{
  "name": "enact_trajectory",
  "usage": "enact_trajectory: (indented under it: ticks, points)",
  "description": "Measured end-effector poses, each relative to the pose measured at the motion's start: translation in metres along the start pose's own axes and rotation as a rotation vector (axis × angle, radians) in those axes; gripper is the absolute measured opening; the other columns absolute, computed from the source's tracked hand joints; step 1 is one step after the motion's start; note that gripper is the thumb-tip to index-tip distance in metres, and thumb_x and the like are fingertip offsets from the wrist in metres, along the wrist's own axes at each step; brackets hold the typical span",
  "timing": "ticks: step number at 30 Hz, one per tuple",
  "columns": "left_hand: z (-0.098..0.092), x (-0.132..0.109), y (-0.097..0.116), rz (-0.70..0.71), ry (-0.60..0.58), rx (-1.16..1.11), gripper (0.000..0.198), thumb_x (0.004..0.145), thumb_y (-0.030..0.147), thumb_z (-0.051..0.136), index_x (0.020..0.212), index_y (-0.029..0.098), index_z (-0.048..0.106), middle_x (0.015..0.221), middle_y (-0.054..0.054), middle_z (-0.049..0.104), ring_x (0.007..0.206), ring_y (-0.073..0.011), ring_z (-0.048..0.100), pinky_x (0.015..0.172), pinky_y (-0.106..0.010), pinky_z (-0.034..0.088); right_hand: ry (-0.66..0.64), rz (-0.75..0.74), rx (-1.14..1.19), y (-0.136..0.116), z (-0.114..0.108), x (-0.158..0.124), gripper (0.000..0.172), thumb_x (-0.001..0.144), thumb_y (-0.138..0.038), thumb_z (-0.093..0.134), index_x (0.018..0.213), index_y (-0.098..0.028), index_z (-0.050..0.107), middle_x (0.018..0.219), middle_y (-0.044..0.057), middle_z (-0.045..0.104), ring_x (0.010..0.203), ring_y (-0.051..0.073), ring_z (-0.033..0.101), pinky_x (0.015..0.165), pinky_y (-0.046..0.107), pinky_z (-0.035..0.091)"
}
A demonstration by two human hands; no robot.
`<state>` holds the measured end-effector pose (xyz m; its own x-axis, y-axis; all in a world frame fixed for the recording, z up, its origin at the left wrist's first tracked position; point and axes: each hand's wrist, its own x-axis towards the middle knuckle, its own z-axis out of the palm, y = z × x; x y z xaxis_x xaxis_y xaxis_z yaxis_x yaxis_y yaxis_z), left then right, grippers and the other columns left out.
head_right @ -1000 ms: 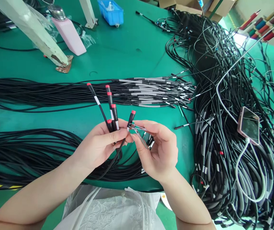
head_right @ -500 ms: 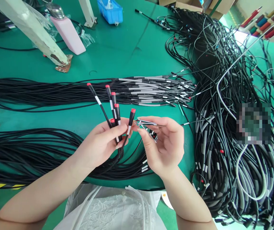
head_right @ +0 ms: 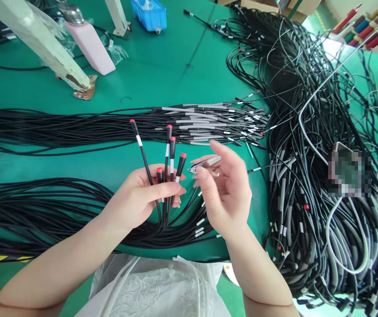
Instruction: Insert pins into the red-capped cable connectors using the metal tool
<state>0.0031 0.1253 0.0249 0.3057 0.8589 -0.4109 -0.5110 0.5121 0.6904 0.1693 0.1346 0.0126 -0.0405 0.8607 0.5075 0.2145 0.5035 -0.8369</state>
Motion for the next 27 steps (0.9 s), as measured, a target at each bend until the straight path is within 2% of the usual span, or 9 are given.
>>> enact_trajectory:
  ticks: [2,4,7,11,15,18,27]
  points:
    - [0.0,-0.0002,0.0003,0.001,0.013,-0.019,0.017,0.067,0.022,0.088,0.076,0.016,0.075,0.066,-0.001,0.072,0.057,-0.0141,0.066,0.06,-0.026,0.053,0.004,-0.032,0.073,-0.0013,0.0025,-0.0008,0.053,0.09,-0.013,0.069,0.139,-0.026,0.052,0.105,0.005,0.074,0.087,0.019,0.075,0.067,0.031,0.066]
    - [-0.0002,-0.0004,0.0001,0.004,0.027,-0.052,0.015,0.069,0.022,0.087,0.077,0.015,0.076,0.069,-0.003,0.075,0.06,-0.0147,0.068,0.062,-0.026,0.055,0.008,-0.066,0.099,-0.0023,0.0049,-0.0015,0.05,0.087,-0.007,0.07,0.132,-0.024,0.056,0.112,0.006,0.073,0.092,0.02,0.075,0.077,0.035,0.068]
    - [0.0001,-0.0004,0.0001,-0.001,0.043,-0.095,0.015,0.07,0.021,0.086,0.078,0.014,0.076,0.074,-0.005,0.077,0.064,-0.0156,0.069,0.061,-0.026,0.056,0.031,-0.124,0.106,-0.0015,0.0069,-0.0031,0.046,0.084,-0.002,0.071,0.124,-0.021,0.06,0.113,0.007,0.072,0.098,0.02,0.075,0.084,0.035,0.068]
    - [0.0014,-0.0005,0.0008,0.013,0.065,-0.125,0.017,0.067,0.019,0.087,0.076,0.014,0.073,0.066,-0.003,0.074,0.056,-0.015,0.067,0.059,-0.028,0.056,0.023,-0.172,0.087,0.0021,0.0071,-0.0063,0.051,0.081,-0.001,0.073,0.126,-0.02,0.058,0.113,0.008,0.071,0.102,0.022,0.074,0.086,0.038,0.068]
    - [0.0017,-0.0004,0.001,0.031,0.077,-0.134,0.024,0.064,0.018,0.088,0.083,0.015,0.073,0.066,-0.002,0.074,0.055,-0.0147,0.066,0.058,-0.027,0.056,-0.015,-0.224,0.082,0.0029,0.0072,-0.0083,0.054,0.079,0.002,0.073,0.128,-0.018,0.058,0.113,0.008,0.072,0.104,0.021,0.073,0.087,0.033,0.068]
    - [0.0017,-0.0001,0.0012,0.035,0.069,-0.142,0.023,0.065,0.017,0.088,0.082,0.014,0.072,0.065,-0.002,0.073,0.055,-0.0138,0.066,0.057,-0.025,0.055,-0.023,-0.244,0.077,0.0021,0.0071,-0.0083,0.056,0.078,0.003,0.073,0.128,-0.018,0.058,0.113,0.008,0.073,0.103,0.02,0.074,0.084,0.03,0.068]
    - [0.0024,-0.0002,0.0038,-0.011,0.043,-0.166,0.02,0.066,0.015,0.087,0.079,0.014,0.071,0.064,-0.002,0.073,0.052,-0.0135,0.066,0.054,-0.024,0.053,-0.063,-0.258,0.069,0.005,0.0041,-0.0094,0.057,0.079,0.003,0.071,0.129,-0.022,0.057,0.116,0.006,0.073,0.105,0.022,0.074,0.083,0.036,0.069]
